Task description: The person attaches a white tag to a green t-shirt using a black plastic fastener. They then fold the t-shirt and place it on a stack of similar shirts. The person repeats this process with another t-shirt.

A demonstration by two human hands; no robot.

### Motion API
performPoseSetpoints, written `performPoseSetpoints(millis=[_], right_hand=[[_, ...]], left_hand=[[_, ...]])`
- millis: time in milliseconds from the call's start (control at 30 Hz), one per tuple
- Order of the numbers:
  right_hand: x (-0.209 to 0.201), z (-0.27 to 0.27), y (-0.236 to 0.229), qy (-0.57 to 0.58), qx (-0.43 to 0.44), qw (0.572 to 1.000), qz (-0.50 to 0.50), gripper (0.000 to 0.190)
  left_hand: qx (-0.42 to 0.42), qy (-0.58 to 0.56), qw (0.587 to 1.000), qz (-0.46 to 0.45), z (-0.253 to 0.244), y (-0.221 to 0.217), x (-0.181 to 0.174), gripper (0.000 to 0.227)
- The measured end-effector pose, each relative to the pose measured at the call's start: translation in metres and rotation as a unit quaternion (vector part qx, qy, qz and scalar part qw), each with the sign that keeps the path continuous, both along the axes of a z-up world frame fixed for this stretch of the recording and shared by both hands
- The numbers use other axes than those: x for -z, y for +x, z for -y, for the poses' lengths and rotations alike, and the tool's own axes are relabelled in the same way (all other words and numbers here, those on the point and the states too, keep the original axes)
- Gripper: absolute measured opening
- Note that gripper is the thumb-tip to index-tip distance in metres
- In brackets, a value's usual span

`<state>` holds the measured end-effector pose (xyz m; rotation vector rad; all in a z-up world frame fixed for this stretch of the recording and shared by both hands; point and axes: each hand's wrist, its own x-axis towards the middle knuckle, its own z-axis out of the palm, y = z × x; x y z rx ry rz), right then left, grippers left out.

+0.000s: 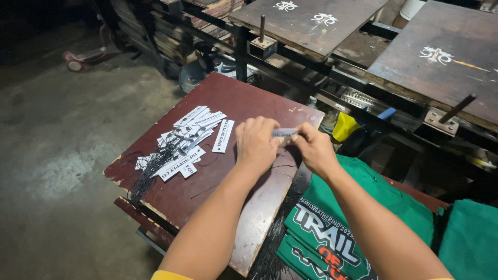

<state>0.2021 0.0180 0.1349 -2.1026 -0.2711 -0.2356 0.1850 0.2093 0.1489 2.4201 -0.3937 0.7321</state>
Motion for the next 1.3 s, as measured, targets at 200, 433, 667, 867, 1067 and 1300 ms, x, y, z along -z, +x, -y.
performPoseSetpoints(millis=[200,433,667,867,1067,1300], right_hand=[[0.001,0.003,0.004,0.323,-0.020,0.943,-0.078,0.012],[-0.033,0.026,0.007,0.444,0.002,0.892,-0.081,0.009],[-0.022,0.095,-0.011,0.419,0.033,0.906,-0.048,0.010],[0.024,0.140,-0.055,0.334,0.095,0.935,-0.077,0.011],[0.076,0.182,-0.085,0.299,0.134,0.935,-0.134,0.011],[0.030,0.196,-0.121,0.276,0.174,0.926,-0.188,0.004]], left_hand=[[-0.051,-0.099,0.993,0.031,0.005,-0.019,-0.017,0.071],[-0.045,-0.078,0.996,0.013,0.002,-0.001,0.008,0.063],[0.010,0.056,0.997,-0.055,0.004,0.012,0.034,0.034],[0.081,0.208,0.971,-0.082,0.029,-0.014,0.027,0.042],[0.033,0.064,0.994,-0.082,0.006,-0.009,0.017,0.025],[0.019,-0.031,0.986,-0.165,0.058,-0.029,-0.072,0.043]])
